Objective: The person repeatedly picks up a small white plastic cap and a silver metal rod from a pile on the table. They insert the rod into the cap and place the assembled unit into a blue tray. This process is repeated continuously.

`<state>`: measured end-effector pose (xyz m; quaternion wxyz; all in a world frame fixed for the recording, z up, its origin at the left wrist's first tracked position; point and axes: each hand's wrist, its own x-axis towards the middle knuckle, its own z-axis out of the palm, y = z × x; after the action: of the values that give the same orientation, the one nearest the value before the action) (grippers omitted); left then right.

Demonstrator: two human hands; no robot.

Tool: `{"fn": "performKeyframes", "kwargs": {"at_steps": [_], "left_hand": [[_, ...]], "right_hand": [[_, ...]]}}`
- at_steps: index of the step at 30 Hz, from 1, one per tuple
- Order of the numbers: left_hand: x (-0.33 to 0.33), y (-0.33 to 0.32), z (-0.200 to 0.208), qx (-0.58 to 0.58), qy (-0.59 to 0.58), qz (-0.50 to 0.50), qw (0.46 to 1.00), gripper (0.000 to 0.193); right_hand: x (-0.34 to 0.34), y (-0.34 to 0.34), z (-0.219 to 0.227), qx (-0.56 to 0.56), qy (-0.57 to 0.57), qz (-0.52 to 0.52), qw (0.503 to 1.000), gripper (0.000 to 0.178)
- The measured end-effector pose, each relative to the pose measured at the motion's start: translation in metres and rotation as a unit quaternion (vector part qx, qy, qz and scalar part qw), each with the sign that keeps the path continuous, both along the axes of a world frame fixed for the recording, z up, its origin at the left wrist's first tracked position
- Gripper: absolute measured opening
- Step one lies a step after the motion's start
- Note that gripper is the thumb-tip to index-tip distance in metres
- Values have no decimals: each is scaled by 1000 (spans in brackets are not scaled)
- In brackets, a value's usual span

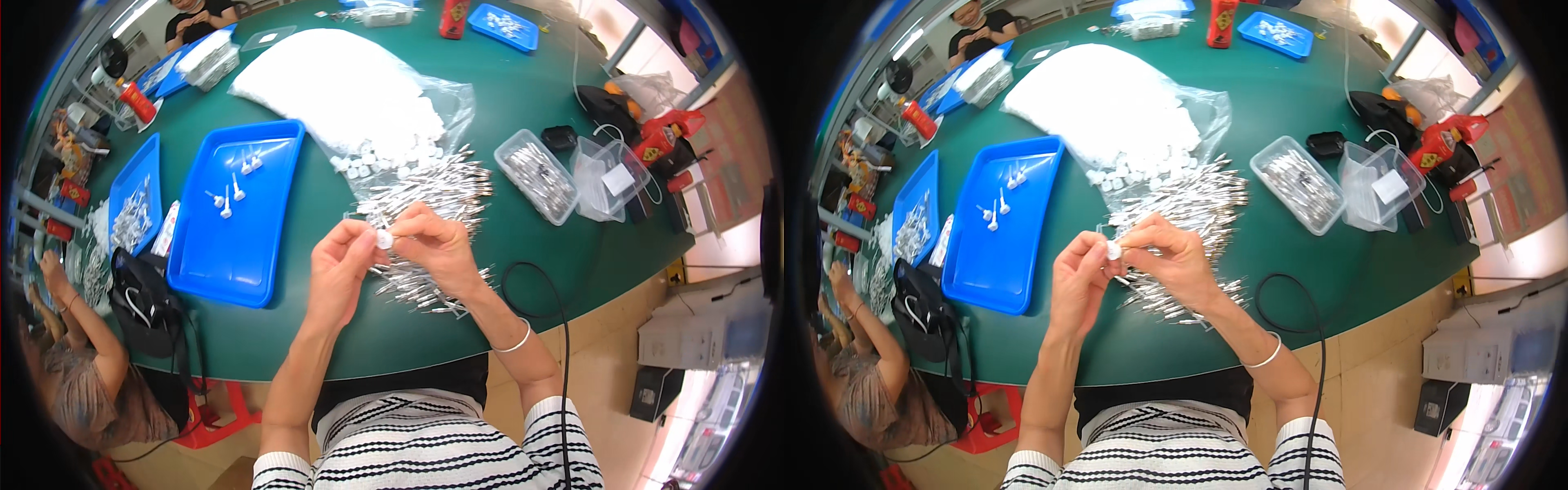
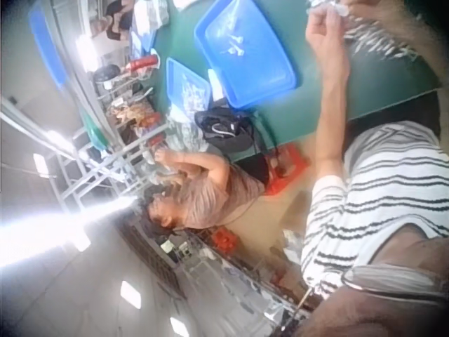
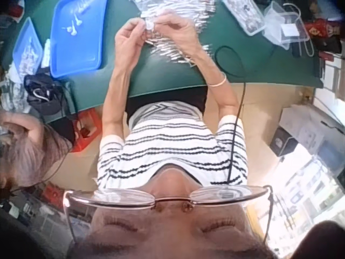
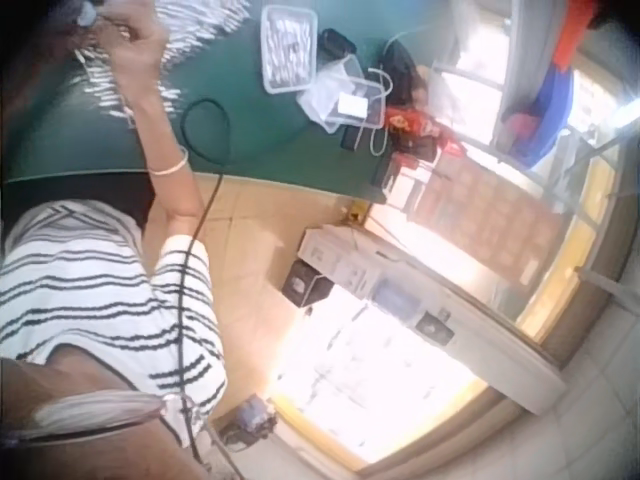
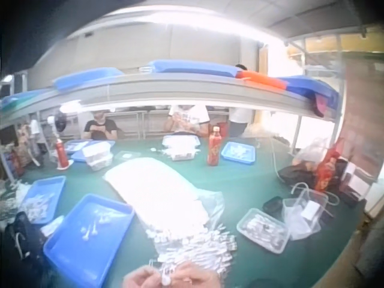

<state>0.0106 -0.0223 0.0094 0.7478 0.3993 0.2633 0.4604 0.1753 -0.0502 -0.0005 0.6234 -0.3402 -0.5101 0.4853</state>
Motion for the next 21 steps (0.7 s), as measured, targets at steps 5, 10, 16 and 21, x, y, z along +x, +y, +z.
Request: {"fn": "performKeyframes", "kwargs": {"at_steps": [5, 10, 16, 21], "left_hand": [[-3, 4, -4, -1, -6, 6, 1000, 12], [1, -2, -3, 80, 17, 64, 995, 13], [0, -1, 1, 105, 32, 77, 991, 11], [-4, 1, -1, 103, 47, 61, 992, 13]], "right_hand": [[-1, 1, -1, -4, -6, -21, 1000, 18], [2, 2, -1, -11, -37, -35, 999, 19], [2, 2, -1, -7, -49, -22, 999, 18], [2, 2, -2, -17, -34, 6, 999, 17]]}}
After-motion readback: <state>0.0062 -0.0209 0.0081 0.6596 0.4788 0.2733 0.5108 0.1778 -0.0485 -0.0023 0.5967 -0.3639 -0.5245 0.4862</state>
